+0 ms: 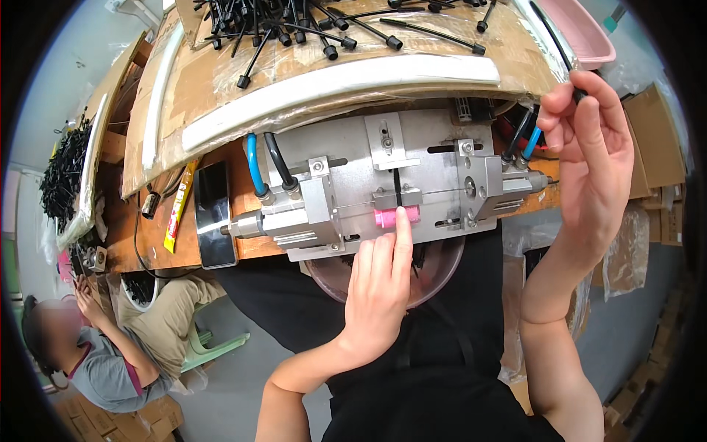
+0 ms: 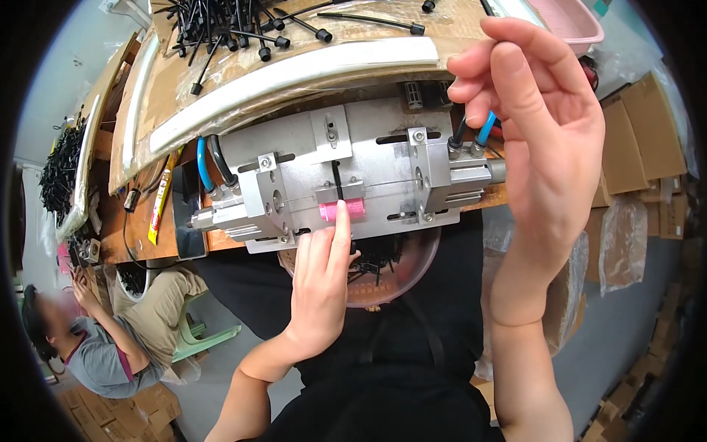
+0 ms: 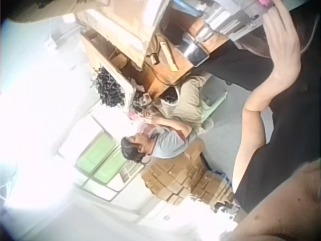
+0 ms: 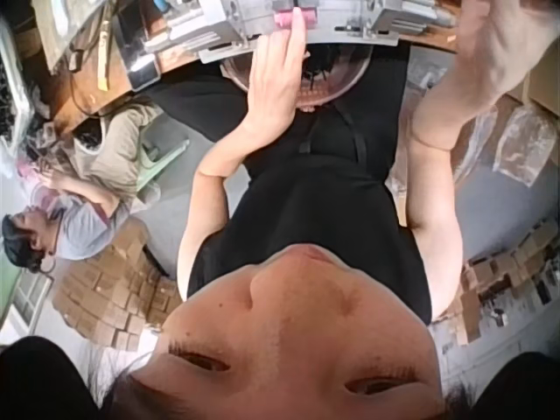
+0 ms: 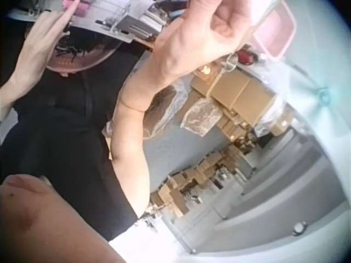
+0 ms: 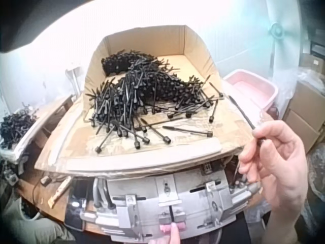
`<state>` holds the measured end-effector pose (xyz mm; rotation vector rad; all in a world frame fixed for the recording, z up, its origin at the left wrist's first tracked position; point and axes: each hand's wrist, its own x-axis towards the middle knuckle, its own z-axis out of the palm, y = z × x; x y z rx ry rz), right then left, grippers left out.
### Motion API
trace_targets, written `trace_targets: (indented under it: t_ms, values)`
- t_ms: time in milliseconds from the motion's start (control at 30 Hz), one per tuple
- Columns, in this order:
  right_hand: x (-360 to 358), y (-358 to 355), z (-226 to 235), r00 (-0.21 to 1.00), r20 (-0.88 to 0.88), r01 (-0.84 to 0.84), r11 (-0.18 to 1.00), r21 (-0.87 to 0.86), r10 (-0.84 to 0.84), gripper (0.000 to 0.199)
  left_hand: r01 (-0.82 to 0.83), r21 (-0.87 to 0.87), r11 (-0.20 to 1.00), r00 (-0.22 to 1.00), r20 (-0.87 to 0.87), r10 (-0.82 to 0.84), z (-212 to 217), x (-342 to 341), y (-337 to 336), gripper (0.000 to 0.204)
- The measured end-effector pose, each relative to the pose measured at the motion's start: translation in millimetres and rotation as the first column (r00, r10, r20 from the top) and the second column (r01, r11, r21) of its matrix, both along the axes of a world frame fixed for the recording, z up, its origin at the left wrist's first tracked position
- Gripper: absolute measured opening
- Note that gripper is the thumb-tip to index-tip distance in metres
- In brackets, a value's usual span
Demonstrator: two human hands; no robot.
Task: The person repeatedly picks up black cable ties from a pile on a table and inserts them into a metal jig. They manipulate the ties within the jig to secure them, then place the finished items into a clear bowl below. The process is continuous and repetitive throughout the clip.
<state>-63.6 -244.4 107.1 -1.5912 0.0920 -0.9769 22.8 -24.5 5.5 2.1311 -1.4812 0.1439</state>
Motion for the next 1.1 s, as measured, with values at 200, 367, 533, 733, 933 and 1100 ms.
trace_targets:
  t_ms: [200, 367, 533, 733, 933, 1100]
  values:
    - [-6.9, 32.8, -10.3, 0.977, 0.067, 0.204, 0.978, -0.040, -0.201, 0.017, -0.045, 0.075, 0.996, 0.996, 0.074, 0.040, 3.4, -3.0, -3.2, 0.068]
    - [-21.9, 63.5, -43.7, 0.954, -0.110, 0.209, 0.881, -0.425, -0.279, 0.034, -0.038, 0.137, 0.990, 0.998, 0.063, 0.030, 7.5, -1.5, 0.6, 0.068]
    - [-19.3, 100.7, -89.2, 0.913, -0.269, 0.117, 0.827, -0.550, -0.307, 0.063, -0.057, -0.005, 0.998, 0.998, 0.027, 0.057, 55.3, 39.9, -14.8, 0.074]
    - [-6.2, 112.4, -109.6, 0.892, -0.333, 0.010, 0.751, -0.661, -0.305, 0.063, -0.141, -0.233, 0.962, 0.954, 0.228, 0.195, 111.0, 135.9, -97.4, 0.025]
    - [-1.9, 113.5, -111.3, 0.890, -0.323, 0.034, 0.753, -0.657, -0.321, 0.070, -0.076, -0.094, 0.993, 0.997, 0.024, 0.079, 133.2, 134.9, -99.6, 0.018]
    - [-1.0, 116.6, -106.1, 0.857, -0.386, -0.013, 0.733, -0.680, -0.342, 0.059, 0.042, -0.231, 0.972, 0.996, 0.083, -0.023, 126.5, 146.2, -63.8, 0.012]
